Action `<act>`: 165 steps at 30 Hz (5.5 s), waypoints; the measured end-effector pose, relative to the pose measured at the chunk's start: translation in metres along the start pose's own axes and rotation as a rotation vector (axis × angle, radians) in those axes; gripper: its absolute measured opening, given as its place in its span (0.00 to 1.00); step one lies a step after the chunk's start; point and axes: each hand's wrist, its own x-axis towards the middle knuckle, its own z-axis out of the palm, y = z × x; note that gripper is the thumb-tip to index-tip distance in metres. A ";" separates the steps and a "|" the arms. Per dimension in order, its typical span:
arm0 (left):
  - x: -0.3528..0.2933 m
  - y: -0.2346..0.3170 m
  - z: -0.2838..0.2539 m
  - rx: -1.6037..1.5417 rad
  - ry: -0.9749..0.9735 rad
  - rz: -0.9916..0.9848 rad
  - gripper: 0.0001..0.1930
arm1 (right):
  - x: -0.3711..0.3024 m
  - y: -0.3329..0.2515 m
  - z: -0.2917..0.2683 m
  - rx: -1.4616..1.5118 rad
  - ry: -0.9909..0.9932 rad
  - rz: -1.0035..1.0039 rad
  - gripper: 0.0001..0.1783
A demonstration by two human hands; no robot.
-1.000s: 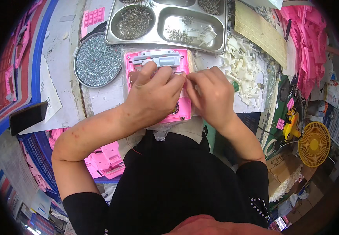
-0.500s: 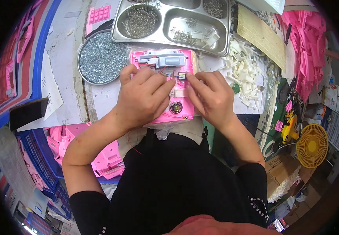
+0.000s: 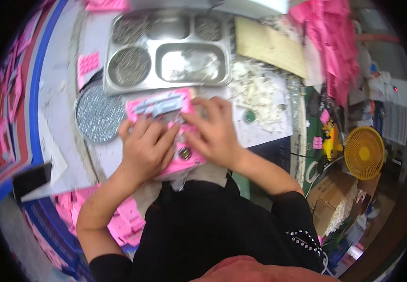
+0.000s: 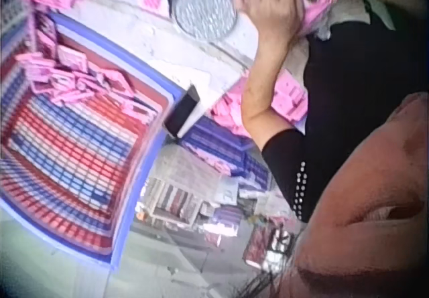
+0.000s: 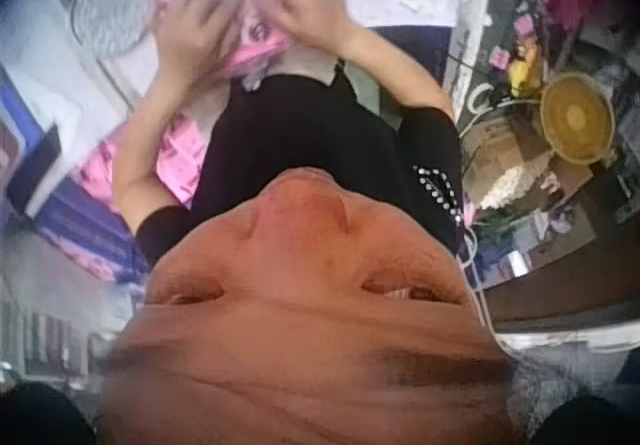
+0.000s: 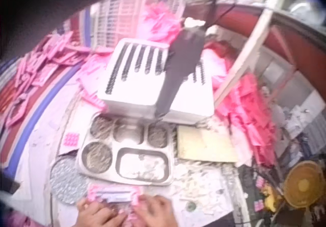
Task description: Assembling the electronic components and housing of a pink plastic toy using a soldering iron and electric screwdriver.
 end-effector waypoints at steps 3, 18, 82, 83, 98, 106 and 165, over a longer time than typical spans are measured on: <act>0.006 0.001 0.000 0.006 -0.063 0.024 0.21 | -0.005 -0.012 0.000 -0.093 -0.016 0.047 0.29; 0.017 0.009 0.004 0.069 -0.158 0.079 0.30 | 0.137 0.336 -0.231 -0.889 0.577 0.422 0.18; -0.053 0.033 -0.020 -0.377 0.106 -0.770 0.33 | -0.037 -0.010 -0.025 0.298 -0.414 0.277 0.40; -0.056 0.033 -0.017 -0.418 0.110 -0.791 0.32 | -0.035 -0.012 -0.025 0.267 -0.435 0.260 0.40; -0.096 0.030 -0.031 -0.702 0.065 -0.669 0.17 | 0.045 -0.052 0.015 0.263 -0.281 -0.600 0.31; -0.109 0.030 -0.018 -0.758 0.078 -0.749 0.18 | 0.035 -0.048 0.035 0.147 -0.367 -0.553 0.26; 0.039 0.009 -0.032 -0.668 0.268 -0.132 0.09 | 0.042 0.010 -0.032 1.307 -0.388 0.484 0.09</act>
